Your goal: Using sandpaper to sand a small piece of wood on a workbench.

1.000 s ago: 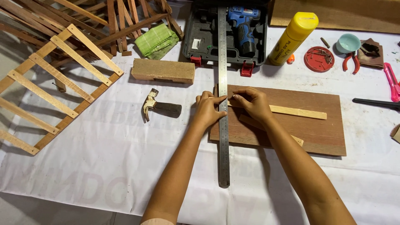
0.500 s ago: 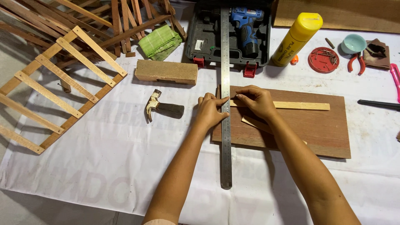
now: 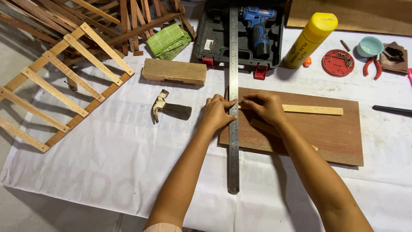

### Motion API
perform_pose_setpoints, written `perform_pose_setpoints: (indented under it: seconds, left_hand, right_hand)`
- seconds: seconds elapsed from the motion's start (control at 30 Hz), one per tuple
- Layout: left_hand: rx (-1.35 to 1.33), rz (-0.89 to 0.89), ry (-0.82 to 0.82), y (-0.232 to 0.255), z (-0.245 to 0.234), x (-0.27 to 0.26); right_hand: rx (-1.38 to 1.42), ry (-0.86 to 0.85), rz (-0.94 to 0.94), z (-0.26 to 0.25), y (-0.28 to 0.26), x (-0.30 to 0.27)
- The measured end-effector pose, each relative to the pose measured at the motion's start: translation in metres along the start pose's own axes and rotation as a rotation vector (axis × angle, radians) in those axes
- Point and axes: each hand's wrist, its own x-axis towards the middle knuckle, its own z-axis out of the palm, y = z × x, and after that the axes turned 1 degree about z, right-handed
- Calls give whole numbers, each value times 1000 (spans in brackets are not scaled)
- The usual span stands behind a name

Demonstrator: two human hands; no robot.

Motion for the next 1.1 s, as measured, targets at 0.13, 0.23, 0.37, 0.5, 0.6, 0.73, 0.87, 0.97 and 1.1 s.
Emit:
perform_pose_setpoints:
  seconds: [0.13, 0.23, 0.37, 0.5, 0.6, 0.73, 0.87, 0.97, 1.1]
  left_hand:
    - [-6, -8, -5, 3, -5, 1]
    - [16, -17, -27, 3, -5, 2]
    - [-12, 9, 8, 0, -3, 2]
    - [-15, 35, 36, -3, -1, 1]
    - [-17, 34, 26, -4, 1, 5]
    - [-16, 39, 37, -9, 7, 10]
    - [-3, 49, 29, -9, 6, 7]
    - [-14, 65, 46, -10, 5, 5]
    - [-18, 79, 71, -10, 4, 3]
  right_hand:
    - [-132, -15, -47, 9, -7, -9]
    - [-219, 7, -125, 14, -6, -10]
    - [-296, 38, -202, 17, 3, -7]
    - [-282, 19, -200, 19, 6, -9]
    - [-238, 10, -159, 18, -7, -6]
    - [-242, 67, -107, 20, -6, 7]
    - [-108, 264, 28, 18, -12, 11]
    - [-81, 287, 76, 10, -22, 4]
    - [-132, 153, 69, 11, -10, -2]
